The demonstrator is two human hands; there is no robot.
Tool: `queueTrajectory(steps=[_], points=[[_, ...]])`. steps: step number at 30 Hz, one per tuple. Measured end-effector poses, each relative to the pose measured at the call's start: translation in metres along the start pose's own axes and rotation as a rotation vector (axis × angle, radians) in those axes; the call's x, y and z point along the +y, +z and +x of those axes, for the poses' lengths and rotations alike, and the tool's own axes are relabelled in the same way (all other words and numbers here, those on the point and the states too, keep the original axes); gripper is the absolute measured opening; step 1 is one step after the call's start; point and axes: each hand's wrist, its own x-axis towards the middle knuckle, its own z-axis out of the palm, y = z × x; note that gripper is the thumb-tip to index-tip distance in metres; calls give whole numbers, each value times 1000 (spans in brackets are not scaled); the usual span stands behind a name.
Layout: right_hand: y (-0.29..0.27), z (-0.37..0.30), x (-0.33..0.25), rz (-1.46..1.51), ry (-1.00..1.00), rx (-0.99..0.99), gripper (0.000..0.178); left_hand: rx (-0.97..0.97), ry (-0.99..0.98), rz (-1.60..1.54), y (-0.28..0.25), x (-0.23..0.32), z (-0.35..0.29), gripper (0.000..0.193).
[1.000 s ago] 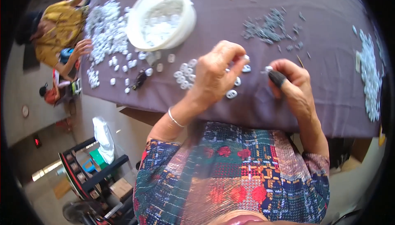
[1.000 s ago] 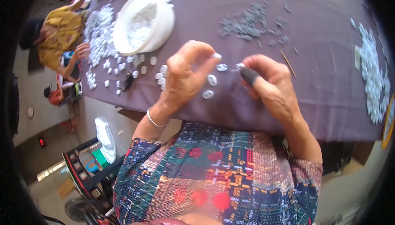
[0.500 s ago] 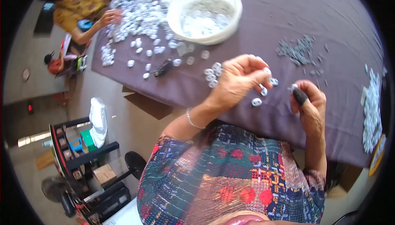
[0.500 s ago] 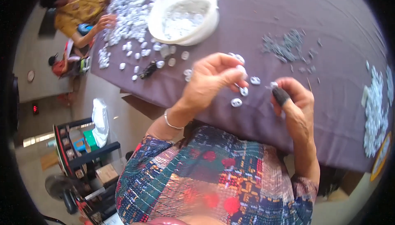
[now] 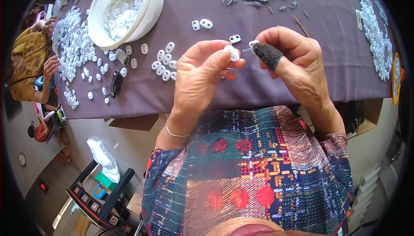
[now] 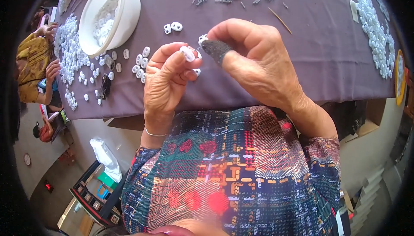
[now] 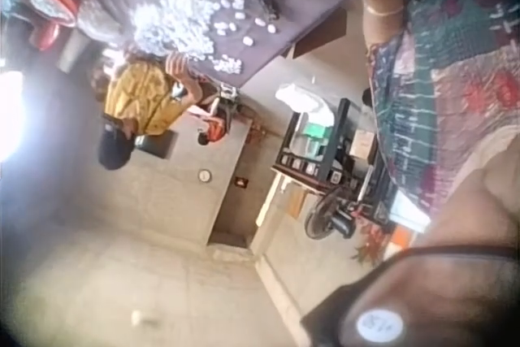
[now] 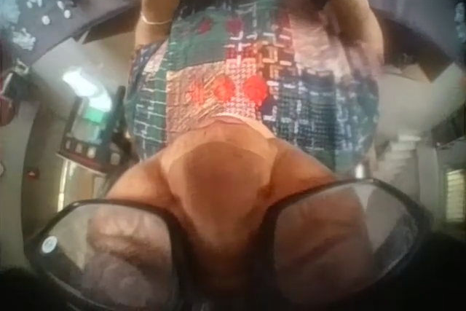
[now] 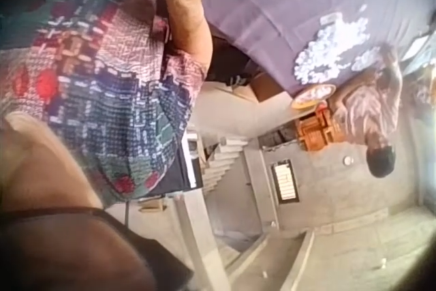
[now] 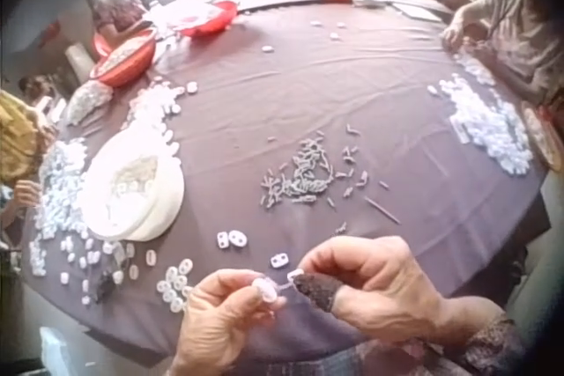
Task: The person gathers plastic components and assembles cord lock toggles by inserting springs and plastic plugs into the housings by hand.
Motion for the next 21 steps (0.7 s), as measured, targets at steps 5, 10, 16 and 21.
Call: queueTrajectory(steps=[5,10,16,21], points=[[1,-1,3,-78,-53,-32,13,10,4,18,0,-5,-4,17],[0,2,7,-145,-82,-74,14,28,9,74,1,-3,-6,16],[1,2,10,-127,-60,-87,16,43,42,73,3,-6,-6,13],[0,1,8,-134,-30,-99,14,80,93,159,6,-8,-7,10]])
